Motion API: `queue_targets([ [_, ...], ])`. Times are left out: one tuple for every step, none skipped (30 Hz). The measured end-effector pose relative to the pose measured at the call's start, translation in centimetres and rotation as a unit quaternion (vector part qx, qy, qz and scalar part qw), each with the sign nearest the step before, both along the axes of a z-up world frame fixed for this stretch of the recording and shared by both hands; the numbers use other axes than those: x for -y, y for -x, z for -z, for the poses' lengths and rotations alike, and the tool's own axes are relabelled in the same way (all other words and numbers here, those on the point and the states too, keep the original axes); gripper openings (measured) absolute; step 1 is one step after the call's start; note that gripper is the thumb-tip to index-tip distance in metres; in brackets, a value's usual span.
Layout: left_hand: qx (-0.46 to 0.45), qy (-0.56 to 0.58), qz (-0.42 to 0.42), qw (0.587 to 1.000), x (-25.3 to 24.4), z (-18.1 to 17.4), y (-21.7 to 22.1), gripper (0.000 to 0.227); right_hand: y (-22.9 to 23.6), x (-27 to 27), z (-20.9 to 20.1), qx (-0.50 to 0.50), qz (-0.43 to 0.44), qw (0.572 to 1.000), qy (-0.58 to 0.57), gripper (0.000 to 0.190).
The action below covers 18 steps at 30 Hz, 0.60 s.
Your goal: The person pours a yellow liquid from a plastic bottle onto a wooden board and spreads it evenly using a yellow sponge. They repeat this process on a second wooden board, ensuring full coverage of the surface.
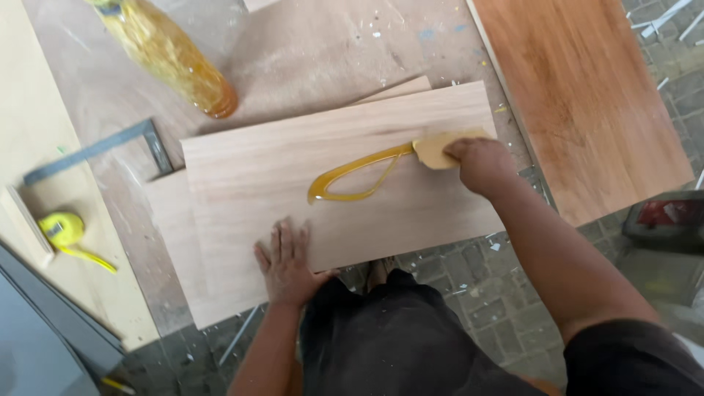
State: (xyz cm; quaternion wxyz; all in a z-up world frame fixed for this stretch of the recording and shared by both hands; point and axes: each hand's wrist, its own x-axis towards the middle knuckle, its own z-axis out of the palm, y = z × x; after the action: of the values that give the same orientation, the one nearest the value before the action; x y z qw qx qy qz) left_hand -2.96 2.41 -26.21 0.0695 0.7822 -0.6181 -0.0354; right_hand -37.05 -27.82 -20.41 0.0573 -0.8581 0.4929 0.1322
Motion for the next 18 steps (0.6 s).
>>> queue_targets([
  [-0.002,0.0,-0.007,1.0,0.0,-0.1,0.1,0.127,0.8,-1.0,0.0,-0.002,-0.007,1.0,0.0,0.044],
  [0.0,0.001,-0.014,1.0,0.0,-0.3,0.2,0.128,1.6,-2.0,-0.2,-0.025,-0.02,0.999,-0.008,0.045],
  [0.001,0.002,-0.011,1.0,0.0,-0.4,0.1,0.13,2.8,-3.6,-0.3,-0.048,-0.022,0.998,-0.016,0.046],
  [-0.002,0.001,-0.009,1.0,0.0,-0.4,0.2,0.13,3.6,-5.2,-1.1,-0.051,-0.02,0.998,-0.018,0.046],
  [-0.004,0.006,-0.011,1.0,0.1,-0.3,0.2,0.127,4.4,-7.0,-1.9,-0.044,-0.013,0.998,-0.046,0.046],
  [-0.007,0.011,-0.014,1.0,0.1,-0.3,0.3,0.124,5.1,-8.7,-2.7,-0.037,-0.006,0.996,-0.075,0.047],
  [-0.011,0.008,-0.007,1.0,0.1,-0.5,0.4,0.124,6.1,-10.5,-2.8,-0.04,0.002,0.996,-0.078,0.047],
  [-0.01,0.011,-0.009,1.0,0.1,-0.7,0.4,0.123,7.1,-12.3,-3.0,-0.036,0.001,0.996,-0.087,0.046],
  [-0.009,0.016,-0.011,1.0,0.4,-0.8,0.5,0.121,8.0,-13.9,-3.2,-0.032,0.0,0.995,-0.094,0.045],
  [-0.013,0.016,-0.003,1.0,0.3,-1.2,0.7,0.121,9.0,-15.1,-3.3,-0.035,0.007,0.995,-0.095,0.045],
  [-0.023,-0.017,-0.008,1.0,0.4,-1.5,0.7,0.122,9.8,-16.2,-3.4,-0.036,0.017,0.992,-0.124,0.044],
  [-0.031,-0.051,-0.012,0.998,0.5,-1.9,0.7,0.123,10.5,-17.3,-3.6,-0.037,0.028,0.987,-0.152,0.044],
  [-0.033,-0.048,-0.007,0.998,0.1,-1.9,0.9,0.123,10.9,-17.9,-3.9,-0.038,0.033,0.988,-0.149,0.044],
  [-0.031,-0.064,-0.002,0.997,-0.2,-2.0,1.0,0.126,11.2,-18.4,-4.3,0.056,0.086,0.981,-0.164,0.049],
  [-0.03,-0.079,-0.008,0.996,-0.8,-2.1,1.3,0.129,11.5,-18.3,-4.7,0.15,0.127,0.964,-0.178,0.054],
  [-0.031,-0.076,-0.014,0.997,-1.2,-1.0,1.7,0.129,11.2,-16.7,-5.6,0.148,0.121,0.966,-0.175,0.054],
  [-0.022,-0.085,-0.014,0.996,-1.9,0.1,1.6,0.127,10.5,-15.8,-6.3,0.182,0.105,0.969,-0.13,0.053],
  [-0.013,-0.094,-0.014,0.995,-2.6,1.0,1.5,0.126,9.9,-14.9,-7.1,0.216,0.089,0.969,-0.083,0.053],
])
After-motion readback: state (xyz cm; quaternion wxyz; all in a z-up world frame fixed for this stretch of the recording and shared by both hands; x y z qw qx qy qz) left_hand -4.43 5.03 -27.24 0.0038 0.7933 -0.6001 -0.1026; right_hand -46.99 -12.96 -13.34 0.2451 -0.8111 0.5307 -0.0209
